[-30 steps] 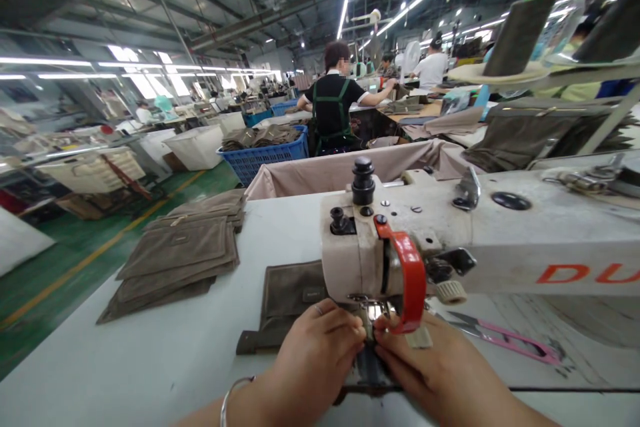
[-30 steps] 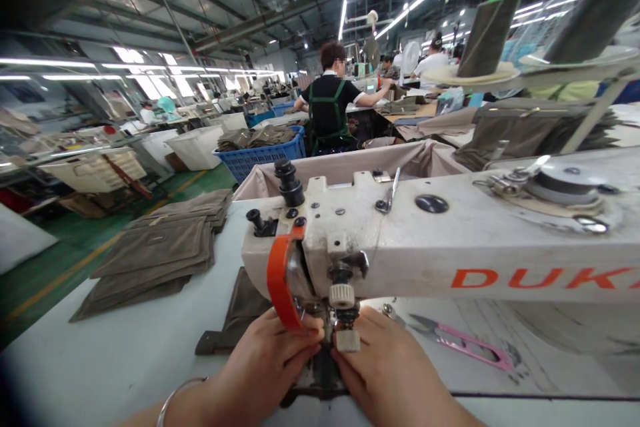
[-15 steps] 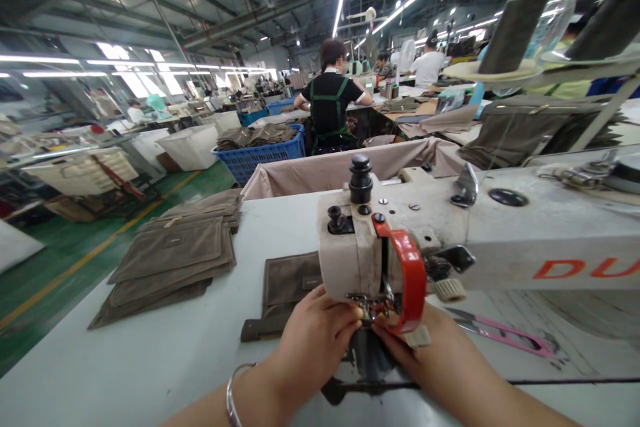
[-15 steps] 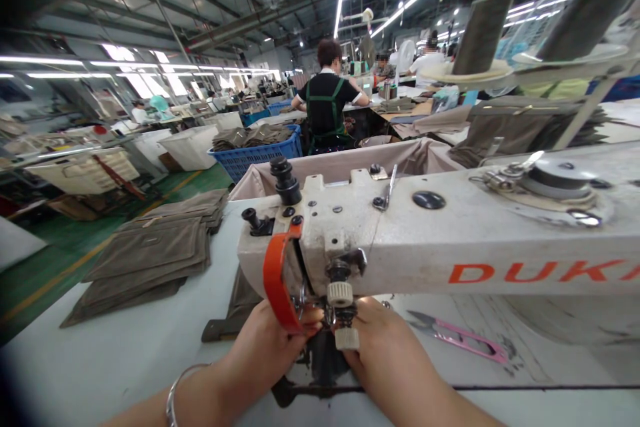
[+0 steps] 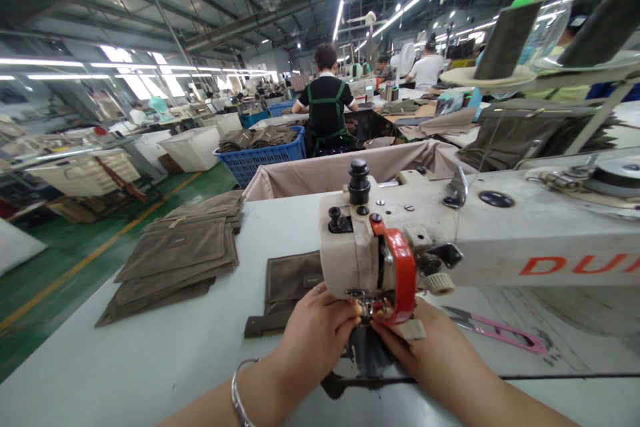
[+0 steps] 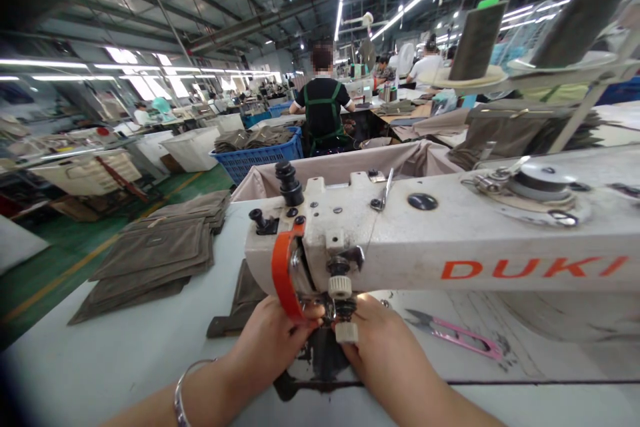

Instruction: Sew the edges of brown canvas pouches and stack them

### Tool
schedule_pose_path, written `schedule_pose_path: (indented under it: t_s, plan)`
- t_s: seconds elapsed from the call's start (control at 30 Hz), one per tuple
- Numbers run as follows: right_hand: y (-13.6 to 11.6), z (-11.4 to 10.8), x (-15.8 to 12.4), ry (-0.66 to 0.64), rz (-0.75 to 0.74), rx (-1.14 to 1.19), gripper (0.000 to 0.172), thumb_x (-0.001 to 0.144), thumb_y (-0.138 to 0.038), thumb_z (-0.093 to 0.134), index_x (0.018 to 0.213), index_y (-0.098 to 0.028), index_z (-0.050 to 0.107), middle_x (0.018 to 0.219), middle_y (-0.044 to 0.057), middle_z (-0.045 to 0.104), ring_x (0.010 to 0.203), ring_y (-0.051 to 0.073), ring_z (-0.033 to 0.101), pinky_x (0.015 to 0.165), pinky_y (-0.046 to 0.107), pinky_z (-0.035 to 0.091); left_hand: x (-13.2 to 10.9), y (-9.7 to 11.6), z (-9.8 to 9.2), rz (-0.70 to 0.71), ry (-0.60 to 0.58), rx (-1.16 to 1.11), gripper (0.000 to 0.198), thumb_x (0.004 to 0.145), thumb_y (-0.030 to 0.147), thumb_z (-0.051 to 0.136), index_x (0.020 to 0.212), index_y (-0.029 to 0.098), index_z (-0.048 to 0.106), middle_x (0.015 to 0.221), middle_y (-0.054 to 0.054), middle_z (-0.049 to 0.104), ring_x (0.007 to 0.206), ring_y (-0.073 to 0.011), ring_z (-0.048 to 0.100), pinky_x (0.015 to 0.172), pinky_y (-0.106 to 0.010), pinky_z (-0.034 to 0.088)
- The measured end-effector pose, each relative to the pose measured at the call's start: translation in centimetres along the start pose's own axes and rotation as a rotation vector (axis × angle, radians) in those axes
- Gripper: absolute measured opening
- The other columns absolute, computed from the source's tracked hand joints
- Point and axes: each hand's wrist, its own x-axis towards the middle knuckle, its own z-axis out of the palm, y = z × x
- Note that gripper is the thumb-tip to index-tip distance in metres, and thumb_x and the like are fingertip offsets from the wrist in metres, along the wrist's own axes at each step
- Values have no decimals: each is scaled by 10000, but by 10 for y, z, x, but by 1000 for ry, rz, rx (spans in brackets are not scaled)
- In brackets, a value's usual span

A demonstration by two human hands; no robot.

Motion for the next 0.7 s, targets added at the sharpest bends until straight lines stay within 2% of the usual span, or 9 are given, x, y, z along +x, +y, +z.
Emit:
schedule_pose_path:
  t_s: [0.33,0.5,0.63,0.67,0.7]
  plan:
    - [-2,-2,0,-5,12,18,201,907,-136,496,936,-202,683,909,77,685,840,215,649,746,343,565,0,2,-4,14,-1,-24,116,826,117,675,852,225,708,864,4,734,867,-200,658,860,-341,525]
    - [-7,-4,4,12,-4,42,226,920,-130,463,940,-194,679,893,82,688,869,219,653,786,354,565,-1,2,0,11,-19,-60,119,822,120,688,857,233,701,888,14,731,888,-190,655,877,-336,513]
    - [-2,-9,-1,-36,11,45,247,933,-160,466,1069,-223,663,1034,78,684,942,217,653,825,356,569,4,2,-10,1,-46,-22,98,823,178,719,898,237,698,916,7,727,923,-200,647,880,-340,500]
    - [2,-11,-4,-43,4,34,260,939,-171,463,1104,-233,655,1071,77,678,979,216,649,847,351,566,4,3,-17,5,-63,0,176,803,261,753,967,242,691,976,0,721,972,-212,635,920,-354,486]
    - [7,-12,-9,-41,-34,11,267,943,-186,460,1117,-245,654,1088,75,678,994,218,651,852,345,569,2,3,-24,2,-79,30,358,755,382,790,1063,243,670,1057,-16,704,1033,-235,613,968,-381,463]
